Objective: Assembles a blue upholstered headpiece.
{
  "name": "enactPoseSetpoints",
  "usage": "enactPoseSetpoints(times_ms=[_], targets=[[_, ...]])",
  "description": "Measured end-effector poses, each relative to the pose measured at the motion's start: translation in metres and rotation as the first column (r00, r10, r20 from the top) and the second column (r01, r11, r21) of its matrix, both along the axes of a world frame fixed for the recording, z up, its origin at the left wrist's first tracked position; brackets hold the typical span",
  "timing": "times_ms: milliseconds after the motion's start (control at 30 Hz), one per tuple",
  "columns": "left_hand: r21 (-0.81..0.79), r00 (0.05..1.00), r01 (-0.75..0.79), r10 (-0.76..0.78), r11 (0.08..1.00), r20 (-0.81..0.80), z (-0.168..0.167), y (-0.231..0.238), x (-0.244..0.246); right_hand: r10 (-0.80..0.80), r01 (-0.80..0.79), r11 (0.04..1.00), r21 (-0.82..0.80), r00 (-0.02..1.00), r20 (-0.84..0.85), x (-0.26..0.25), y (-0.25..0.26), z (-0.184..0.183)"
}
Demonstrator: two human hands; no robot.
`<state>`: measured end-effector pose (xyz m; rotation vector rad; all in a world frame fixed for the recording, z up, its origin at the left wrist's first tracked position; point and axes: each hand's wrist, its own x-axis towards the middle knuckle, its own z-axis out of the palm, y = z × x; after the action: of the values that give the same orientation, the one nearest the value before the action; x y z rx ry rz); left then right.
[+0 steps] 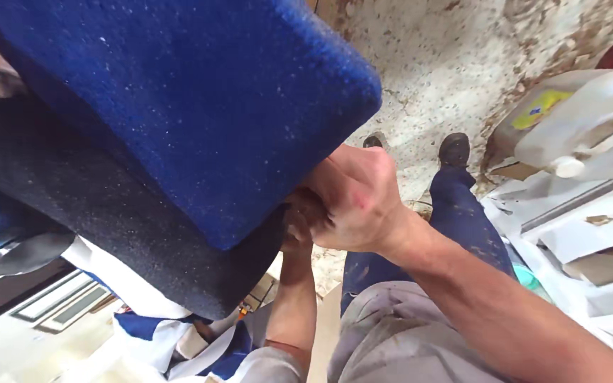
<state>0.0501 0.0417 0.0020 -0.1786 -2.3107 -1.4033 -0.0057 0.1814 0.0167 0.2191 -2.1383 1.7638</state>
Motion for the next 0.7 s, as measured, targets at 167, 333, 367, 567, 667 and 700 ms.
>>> enactPoseSetpoints(times_ms=[167,333,367,567,667,700], targets=[[0.012,0.997,0.029,-0.029,1.0,0.071,0.011,0.003,-0.001,-0.068,0.069,0.997,-0.039,0.997,0.035,0.01,-0.007,0.002],[0.117,0.99,0.121,-0.129,0.986,0.062,0.003,-0.003,-0.003,0.528,-0.393,0.712,-0.582,0.846,0.074,-0.007,0.022,-0.008],[0.186,0.979,0.171,-0.188,0.967,0.079,0.002,-0.006,-0.003,0.622,-0.47,0.624,-0.624,0.783,0.032,-0.014,0.026,-0.01],[-0.054,0.995,0.095,-0.097,0.994,-0.034,0.003,-0.001,-0.011,0.702,-0.583,0.526,-0.619,0.708,-0.071,-0.032,0.021,-0.011],[0.016,0.995,0.08,-0.081,0.997,0.059,0.008,0.003,-0.005,0.502,-0.474,0.707,-0.524,0.859,-0.1,-0.021,0.016,-0.015],[0.127,0.989,0.083,-0.097,0.988,0.115,0.009,0.004,-0.003,0.423,-0.411,0.787,-0.46,0.902,-0.081,-0.017,0.013,-0.014]])
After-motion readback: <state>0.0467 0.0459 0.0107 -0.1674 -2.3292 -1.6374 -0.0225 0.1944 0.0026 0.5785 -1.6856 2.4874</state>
